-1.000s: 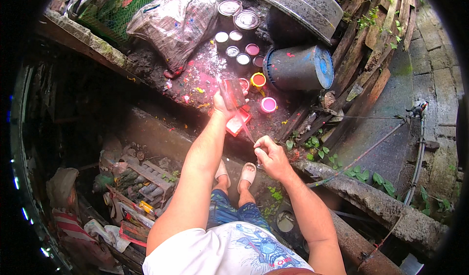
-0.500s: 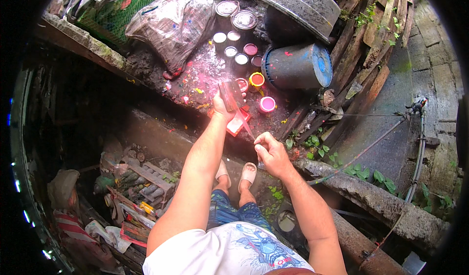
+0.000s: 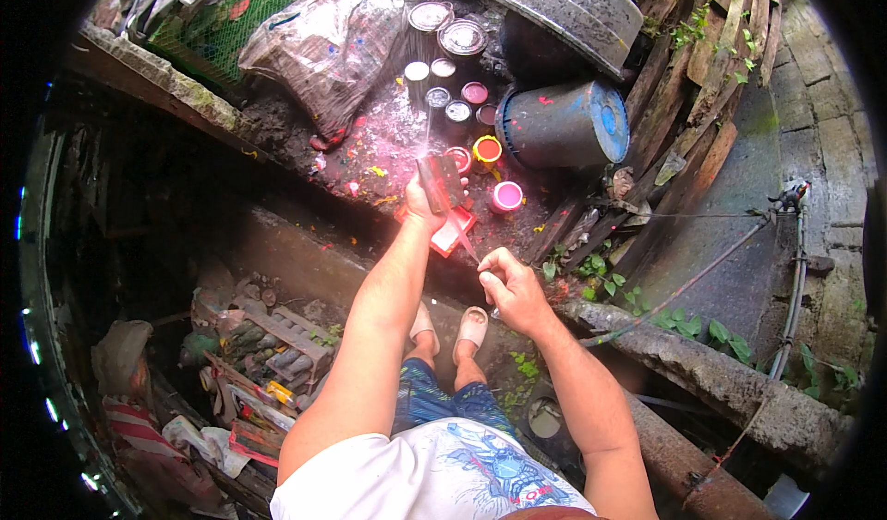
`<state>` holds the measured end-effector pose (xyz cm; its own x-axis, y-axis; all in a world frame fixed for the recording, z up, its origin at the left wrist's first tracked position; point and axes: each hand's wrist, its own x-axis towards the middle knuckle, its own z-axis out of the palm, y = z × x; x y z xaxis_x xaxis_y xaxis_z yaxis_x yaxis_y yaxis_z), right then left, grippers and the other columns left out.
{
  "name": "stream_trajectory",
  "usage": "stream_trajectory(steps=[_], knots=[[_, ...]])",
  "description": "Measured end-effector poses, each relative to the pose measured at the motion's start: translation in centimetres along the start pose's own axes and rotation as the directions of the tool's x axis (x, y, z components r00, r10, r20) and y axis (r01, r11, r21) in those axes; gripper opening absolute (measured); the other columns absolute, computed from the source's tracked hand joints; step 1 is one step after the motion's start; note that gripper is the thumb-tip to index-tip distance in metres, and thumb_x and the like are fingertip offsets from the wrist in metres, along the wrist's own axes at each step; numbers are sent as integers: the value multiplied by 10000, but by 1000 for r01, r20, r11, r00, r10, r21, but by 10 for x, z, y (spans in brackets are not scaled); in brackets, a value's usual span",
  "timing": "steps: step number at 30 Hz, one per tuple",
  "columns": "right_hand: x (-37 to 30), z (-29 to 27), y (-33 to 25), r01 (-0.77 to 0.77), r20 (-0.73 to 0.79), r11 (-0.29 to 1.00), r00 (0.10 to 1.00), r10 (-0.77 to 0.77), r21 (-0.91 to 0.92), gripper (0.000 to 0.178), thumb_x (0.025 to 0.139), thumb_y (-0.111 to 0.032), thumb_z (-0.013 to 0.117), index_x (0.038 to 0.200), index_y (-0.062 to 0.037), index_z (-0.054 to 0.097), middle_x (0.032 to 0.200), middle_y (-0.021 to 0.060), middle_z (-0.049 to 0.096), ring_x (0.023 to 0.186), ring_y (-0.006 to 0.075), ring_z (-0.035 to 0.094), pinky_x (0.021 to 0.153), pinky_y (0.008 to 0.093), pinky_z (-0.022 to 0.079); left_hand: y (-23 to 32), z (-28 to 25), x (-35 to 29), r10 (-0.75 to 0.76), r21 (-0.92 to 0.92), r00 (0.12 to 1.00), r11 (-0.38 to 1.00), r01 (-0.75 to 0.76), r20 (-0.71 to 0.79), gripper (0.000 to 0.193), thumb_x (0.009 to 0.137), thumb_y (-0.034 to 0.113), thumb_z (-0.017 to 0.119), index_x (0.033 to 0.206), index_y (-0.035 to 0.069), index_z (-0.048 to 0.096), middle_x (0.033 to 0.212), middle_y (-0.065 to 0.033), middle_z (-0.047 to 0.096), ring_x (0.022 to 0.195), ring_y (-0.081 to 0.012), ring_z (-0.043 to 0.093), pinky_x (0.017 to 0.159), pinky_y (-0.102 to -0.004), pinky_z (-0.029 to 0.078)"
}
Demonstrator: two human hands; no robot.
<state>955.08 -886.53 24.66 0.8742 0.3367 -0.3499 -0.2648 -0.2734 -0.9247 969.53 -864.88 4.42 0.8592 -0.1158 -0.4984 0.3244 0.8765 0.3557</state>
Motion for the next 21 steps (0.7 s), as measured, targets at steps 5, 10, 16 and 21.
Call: stream_trajectory(steps=[5,10,16,21], knots=[[3,0,-4,-4,5,1000,1000,5,-27,107,1063,-83,646,1162,-48,626,759,31,666,679,122,654,638,333,538,3,6,-7,-2,-1,1000,1000,2,-6,635,1127,587,443,1395,75,707,1157,-165,814,996,-432,799,878,-591,654],[3,-3,1,-14,-26,999,1000,15,40,99,1065,-73,648,1160,-53,627,765,12,654,678,105,631,629,319,521,6,5,-12,-57,8,997,998,57,54,590,1045,586,633,1374,102,711,1141,-158,807,970,-406,799,861,-567,660],[5,-20,-5,-105,-24,990,994,108,92,77,1072,-79,645,1143,-51,635,797,2,664,679,88,628,630,296,508,-3,2,-1,474,798,880,513,-316,44,1075,753,111,892,1686,76,360,1416,-158,597,1311,-360,613,1168,-485,523],[4,-22,-9,-147,-19,984,988,150,104,85,1075,-97,648,1144,-49,634,789,0,659,682,86,630,633,296,509,5,14,-7,588,922,735,-47,-384,336,1456,639,57,973,1799,91,94,1609,-247,417,1519,-425,454,1322,-491,365]])
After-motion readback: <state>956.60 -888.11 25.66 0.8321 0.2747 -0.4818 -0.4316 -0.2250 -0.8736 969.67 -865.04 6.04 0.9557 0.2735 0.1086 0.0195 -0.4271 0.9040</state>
